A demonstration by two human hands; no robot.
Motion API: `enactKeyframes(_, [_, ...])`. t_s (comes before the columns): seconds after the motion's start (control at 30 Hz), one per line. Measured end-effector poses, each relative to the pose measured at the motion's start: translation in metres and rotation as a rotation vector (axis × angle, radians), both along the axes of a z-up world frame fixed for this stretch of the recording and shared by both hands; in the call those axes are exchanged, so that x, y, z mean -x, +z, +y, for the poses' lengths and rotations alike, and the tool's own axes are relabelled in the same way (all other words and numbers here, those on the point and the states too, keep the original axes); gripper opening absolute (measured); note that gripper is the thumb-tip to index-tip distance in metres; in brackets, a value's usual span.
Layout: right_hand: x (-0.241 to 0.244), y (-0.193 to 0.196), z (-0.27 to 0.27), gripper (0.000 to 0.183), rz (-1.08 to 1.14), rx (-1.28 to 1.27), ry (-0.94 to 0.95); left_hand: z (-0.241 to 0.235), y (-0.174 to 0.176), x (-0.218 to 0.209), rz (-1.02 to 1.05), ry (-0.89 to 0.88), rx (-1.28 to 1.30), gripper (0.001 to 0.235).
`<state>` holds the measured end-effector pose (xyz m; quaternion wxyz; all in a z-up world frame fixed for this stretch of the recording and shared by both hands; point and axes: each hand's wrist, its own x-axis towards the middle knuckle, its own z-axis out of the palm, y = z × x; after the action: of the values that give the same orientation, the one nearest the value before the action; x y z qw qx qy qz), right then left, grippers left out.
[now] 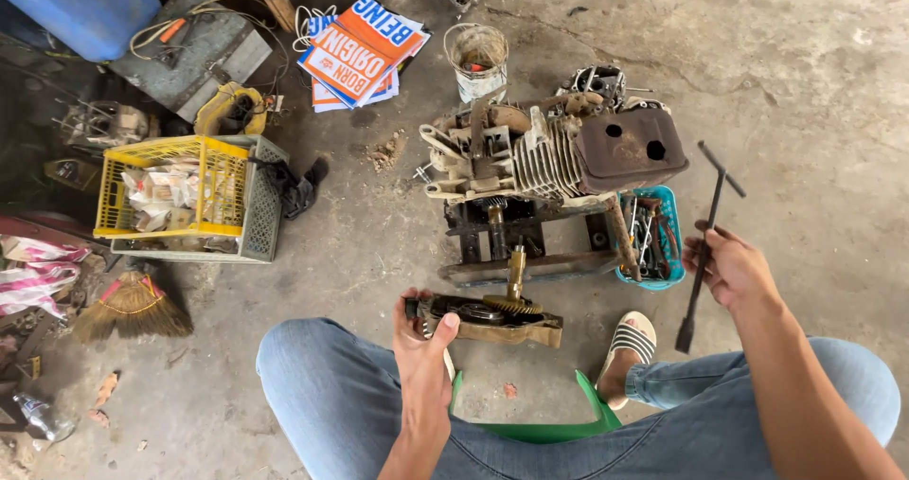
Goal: Disassembling a small engine to inspect and repair internal components using hand tools
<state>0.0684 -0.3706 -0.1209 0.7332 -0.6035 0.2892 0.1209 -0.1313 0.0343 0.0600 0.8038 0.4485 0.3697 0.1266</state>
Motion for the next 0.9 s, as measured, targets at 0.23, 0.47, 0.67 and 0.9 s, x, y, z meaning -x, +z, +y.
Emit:
enactKeyframes(0.23, [-0.013,-0.05,0.001,0.02,0.002,-0.082,0.001,0.023,0.02,-0.023,-0.545,-0.14,-0.27,0.11])
enactKeyframes(0.47, [-0.022,-0.09,-0.007,0.019,0.039,-0.126,0.055,0.041,0.033,-0.061,-0.686,-0.131,-0.505,0.121])
enactKeyframes(0.67, [-0.015,-0.087,-0.006,0.024,0.137,0.097,0.013,0.056,0.032,-0.087,-0.74,-0.189,-0.584,0.121])
enactKeyframes(0.9, [-0.032,-0.137,-0.021,0.027,0.158,0.328,-0.046,0.063,0.012,-0.114,-0.926,-0.04,-0.442,0.12])
